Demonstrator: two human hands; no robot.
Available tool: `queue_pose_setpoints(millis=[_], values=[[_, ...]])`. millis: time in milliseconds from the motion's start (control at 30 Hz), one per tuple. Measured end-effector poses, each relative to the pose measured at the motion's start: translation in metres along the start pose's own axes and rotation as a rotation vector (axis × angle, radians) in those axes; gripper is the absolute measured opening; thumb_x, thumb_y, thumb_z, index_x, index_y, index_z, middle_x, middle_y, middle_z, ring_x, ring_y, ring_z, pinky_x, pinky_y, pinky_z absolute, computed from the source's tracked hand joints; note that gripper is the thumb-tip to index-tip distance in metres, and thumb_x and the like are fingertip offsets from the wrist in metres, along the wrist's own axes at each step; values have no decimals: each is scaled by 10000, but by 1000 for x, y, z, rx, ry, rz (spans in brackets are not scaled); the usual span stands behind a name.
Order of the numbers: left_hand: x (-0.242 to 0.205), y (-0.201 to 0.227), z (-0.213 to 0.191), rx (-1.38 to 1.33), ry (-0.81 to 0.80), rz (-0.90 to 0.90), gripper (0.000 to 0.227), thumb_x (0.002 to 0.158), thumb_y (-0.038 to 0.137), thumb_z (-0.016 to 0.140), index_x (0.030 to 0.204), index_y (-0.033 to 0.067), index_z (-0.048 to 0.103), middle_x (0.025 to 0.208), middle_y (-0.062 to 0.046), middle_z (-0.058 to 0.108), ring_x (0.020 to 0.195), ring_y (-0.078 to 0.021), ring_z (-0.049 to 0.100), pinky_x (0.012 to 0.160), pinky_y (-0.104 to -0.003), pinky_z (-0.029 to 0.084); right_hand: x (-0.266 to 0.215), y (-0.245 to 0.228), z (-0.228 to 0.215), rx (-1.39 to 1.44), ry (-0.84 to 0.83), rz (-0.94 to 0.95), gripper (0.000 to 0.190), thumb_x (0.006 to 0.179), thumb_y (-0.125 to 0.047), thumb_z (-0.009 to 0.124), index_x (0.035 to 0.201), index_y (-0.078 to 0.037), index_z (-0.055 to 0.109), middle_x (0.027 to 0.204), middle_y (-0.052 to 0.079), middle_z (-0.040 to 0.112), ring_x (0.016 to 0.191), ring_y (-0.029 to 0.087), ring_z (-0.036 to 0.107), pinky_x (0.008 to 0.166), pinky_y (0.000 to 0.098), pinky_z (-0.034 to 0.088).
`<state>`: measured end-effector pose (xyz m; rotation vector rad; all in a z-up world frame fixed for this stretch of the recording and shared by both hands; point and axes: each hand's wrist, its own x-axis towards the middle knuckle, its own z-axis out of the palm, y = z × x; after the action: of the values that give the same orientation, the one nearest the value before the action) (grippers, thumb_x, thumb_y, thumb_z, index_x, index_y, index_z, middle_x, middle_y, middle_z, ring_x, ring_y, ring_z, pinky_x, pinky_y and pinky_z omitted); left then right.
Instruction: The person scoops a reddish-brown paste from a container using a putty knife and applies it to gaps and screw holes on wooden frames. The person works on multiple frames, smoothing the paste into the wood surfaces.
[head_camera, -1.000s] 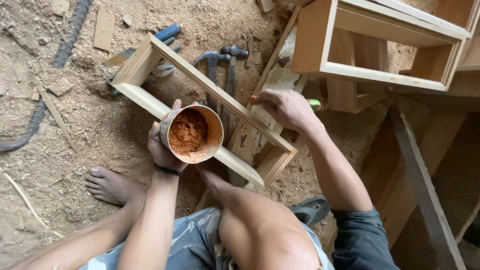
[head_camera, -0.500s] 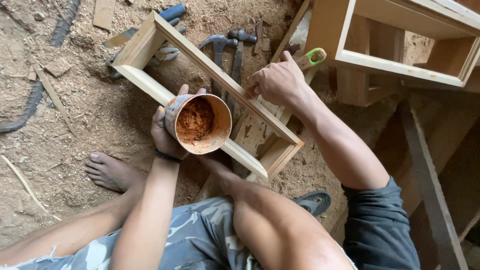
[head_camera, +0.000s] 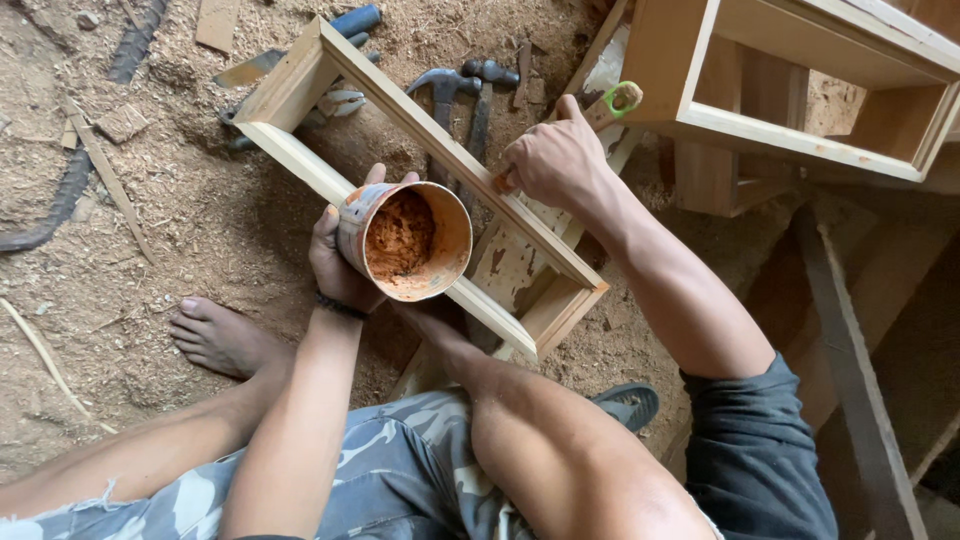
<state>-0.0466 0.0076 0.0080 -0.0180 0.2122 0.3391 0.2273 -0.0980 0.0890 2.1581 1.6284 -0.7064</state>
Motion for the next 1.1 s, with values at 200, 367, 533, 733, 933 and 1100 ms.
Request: queue_pose_setpoints(millis=[200,367,533,733,933,1100], values=[[1,1,2,-50,142,-15,809,881,435,627,1567,98,360,1619,-276,342,1484,-407,347,1228,-604,247,6,-4,-1,46,-26,53,481,950,-30,324,504,-205,359,384,-73,339,388,147,483,1193,618,248],[1,0,2,-84,155,-18,823,863,411,628,1574,100,353,1610,-281,350,1462,-406,369,1214,-601,259,5,-6,-2,-8,-1,73,519,1014,-139,459,499,-192,489,414,-56,466,463,154,550,1123,573,269],[2,-1,0,-117,146,-7,824,855,395,663,1566,99,370,1564,-271,411,1432,-397,411,1207,-579,284,-14,10,-1,-15,4,139,398,831,51,443,533,-156,608,455,6,594,596,235,709,1260,615,232],[2,-2,-4,-86,104,-10,792,874,397,657,1554,80,400,1562,-268,427,1438,-389,417,1208,-574,296,-27,5,-4,69,149,78,192,996,-283,667,882,-247,816,740,-16,778,760,212,720,1052,502,301],[3,-2,-3,-108,118,-8,795,868,400,665,1553,99,397,1578,-270,404,1460,-396,393,1219,-592,273,-13,4,5,21,94,-7,419,1017,-240,636,606,-164,667,526,-3,640,499,232,592,996,495,332],[2,-2,-1,-30,47,3,746,918,442,642,1546,109,416,1601,-260,384,1486,-379,373,1255,-570,249,-13,9,6,65,19,6,442,1014,-320,690,602,-167,649,545,-30,652,505,200,600,1019,485,307]])
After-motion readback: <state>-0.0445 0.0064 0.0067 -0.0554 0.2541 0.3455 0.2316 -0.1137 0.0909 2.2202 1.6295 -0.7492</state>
